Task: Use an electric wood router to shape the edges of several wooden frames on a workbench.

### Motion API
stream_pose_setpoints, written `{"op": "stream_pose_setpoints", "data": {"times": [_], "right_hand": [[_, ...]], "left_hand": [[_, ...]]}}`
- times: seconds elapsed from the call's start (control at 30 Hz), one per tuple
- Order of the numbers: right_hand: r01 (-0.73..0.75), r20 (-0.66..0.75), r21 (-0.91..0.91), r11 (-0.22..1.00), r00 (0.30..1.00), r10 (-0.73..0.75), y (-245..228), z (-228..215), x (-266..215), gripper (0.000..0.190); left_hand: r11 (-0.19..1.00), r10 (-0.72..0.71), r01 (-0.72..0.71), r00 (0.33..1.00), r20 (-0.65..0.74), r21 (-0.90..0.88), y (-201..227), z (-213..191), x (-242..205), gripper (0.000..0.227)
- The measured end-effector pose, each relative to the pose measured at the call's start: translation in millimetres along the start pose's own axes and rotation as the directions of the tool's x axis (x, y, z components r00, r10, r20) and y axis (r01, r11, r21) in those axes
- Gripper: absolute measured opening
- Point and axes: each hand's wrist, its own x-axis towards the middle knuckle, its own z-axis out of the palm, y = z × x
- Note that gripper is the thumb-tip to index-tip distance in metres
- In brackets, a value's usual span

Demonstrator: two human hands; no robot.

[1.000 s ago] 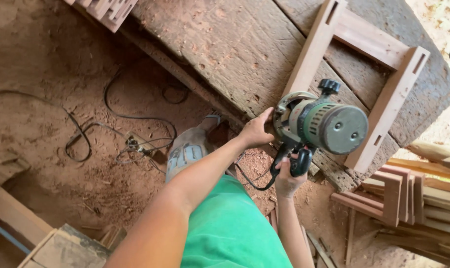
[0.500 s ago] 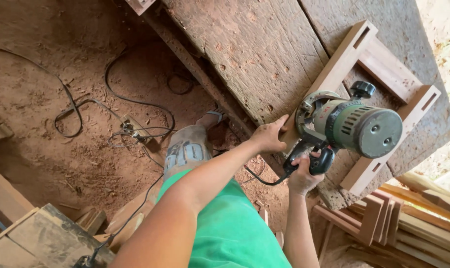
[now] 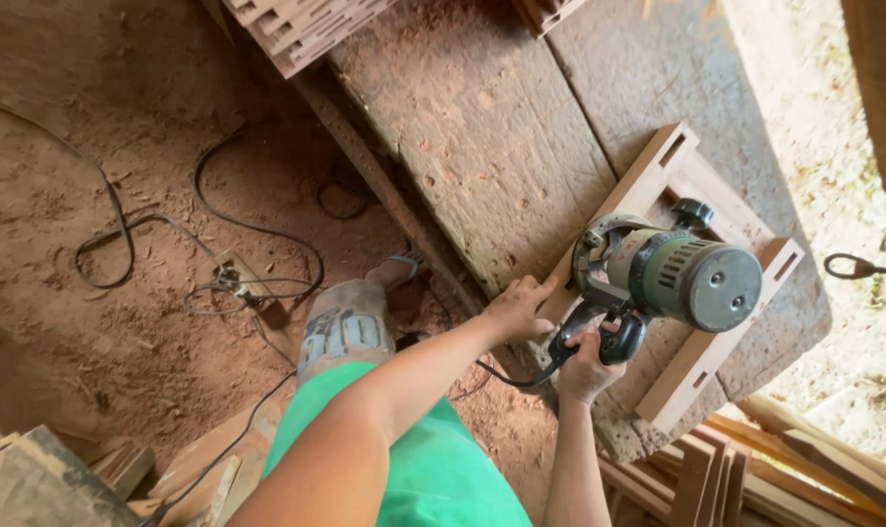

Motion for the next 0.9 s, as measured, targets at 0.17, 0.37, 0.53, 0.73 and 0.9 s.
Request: {"op": "stream_pose_setpoints", "data": {"times": [0.17,0.37,0.53,0.73,0.9], "right_hand": [[-0.005,0.003,0.010,1.000,1.000,0.005,-1,8,19,0.019],[-0.016,0.004,0.022,1.000,1.000,0.016,0,17,44,0.019],[0.009,-0.003,0.043,0.999,1.000,-0.009,4,25,63,0.019],[0.001,0.000,0.052,0.999,1.000,-0.001,7,34,86,0.018],[-0.012,-0.010,0.069,0.998,1.000,0.013,5,44,102,0.020]], "left_hand": [[0.999,0.024,-0.026,0.999,0.044,0.045,23,-28,-14,0.087],[0.997,-0.010,0.006,0.999,0.047,0.074,17,-24,-11,0.089],[0.996,-0.016,0.012,0.999,0.050,0.086,17,-25,-11,0.083],[0.996,-0.018,0.015,0.999,0.033,0.084,12,-20,-9,0.082],[0.997,-0.011,0.008,0.999,0.039,0.082,11,-22,-10,0.079]]}}
